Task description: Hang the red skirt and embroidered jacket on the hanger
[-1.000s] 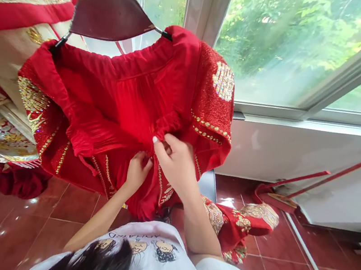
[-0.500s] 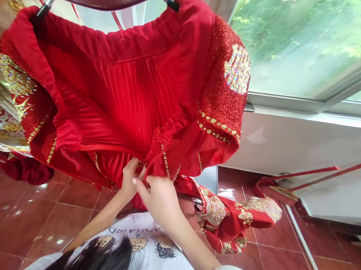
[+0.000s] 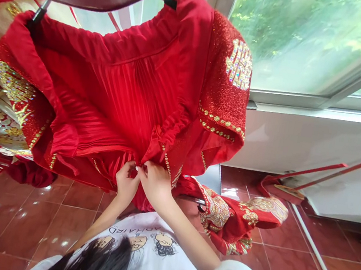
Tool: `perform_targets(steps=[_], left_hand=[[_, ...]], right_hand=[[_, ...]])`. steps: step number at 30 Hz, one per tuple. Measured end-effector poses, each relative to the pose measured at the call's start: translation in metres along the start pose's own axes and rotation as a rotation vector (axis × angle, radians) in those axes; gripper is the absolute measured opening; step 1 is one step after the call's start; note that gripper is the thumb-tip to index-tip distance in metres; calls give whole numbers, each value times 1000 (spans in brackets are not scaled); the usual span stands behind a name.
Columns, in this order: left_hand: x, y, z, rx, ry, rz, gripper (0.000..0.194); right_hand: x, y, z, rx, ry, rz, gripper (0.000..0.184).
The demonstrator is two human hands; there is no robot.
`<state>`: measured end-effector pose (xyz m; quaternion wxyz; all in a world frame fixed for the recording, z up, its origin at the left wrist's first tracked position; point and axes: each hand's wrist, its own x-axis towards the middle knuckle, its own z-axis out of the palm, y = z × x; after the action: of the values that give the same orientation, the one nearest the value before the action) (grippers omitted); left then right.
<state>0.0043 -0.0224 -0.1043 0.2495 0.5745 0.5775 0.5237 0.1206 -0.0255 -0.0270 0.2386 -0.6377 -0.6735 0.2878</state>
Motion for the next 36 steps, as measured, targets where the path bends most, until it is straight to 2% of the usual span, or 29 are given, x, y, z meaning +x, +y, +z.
perform_targets(steps=[4,8,10,12,15,16,17,19,22,25,29,32,34,36], left_hand=[[6,1,-4,38,-58,100,14],[11,2,-7,53,-91,174,14],[13,0,-7,33,-88,221,11],[14,-4,-6,8,-82,260,9],[14,-11,-1,-8,-96,272,10],[14,-13,2,-13,-102,271,11],[13,-16,5,-19,-106,269,12],[12,-20,12,-32,-108,262,13],[10,-25,22,-48,-104,251,15],[7,-30,31,-57,-107,248,13],[6,-29,34,-42,-112,250,13],[11,-15,24,-8,-116,255,8],[18,1,14,37,-107,277,3],[29,18,7,99,-81,295,5]], right_hand=[[7,6,9,75,44,6,23],[5,10,12,366,203,9,22],[6,12,14,546,234,28,20],[9,15,16,754,135,82,24],[12,16,20,1061,-174,221,27],[13,16,22,1146,-236,265,27],[13,15,24,1220,-258,300,26],[13,12,26,1325,-190,342,25],[12,-1,21,1355,-16,342,26],[12,-21,3,1312,118,259,27],[13,-46,-21,1258,168,115,30],[12,-52,-21,1197,189,37,32],[11,-50,-16,1194,182,-2,32],[10,-47,-9,1236,169,-20,33]])
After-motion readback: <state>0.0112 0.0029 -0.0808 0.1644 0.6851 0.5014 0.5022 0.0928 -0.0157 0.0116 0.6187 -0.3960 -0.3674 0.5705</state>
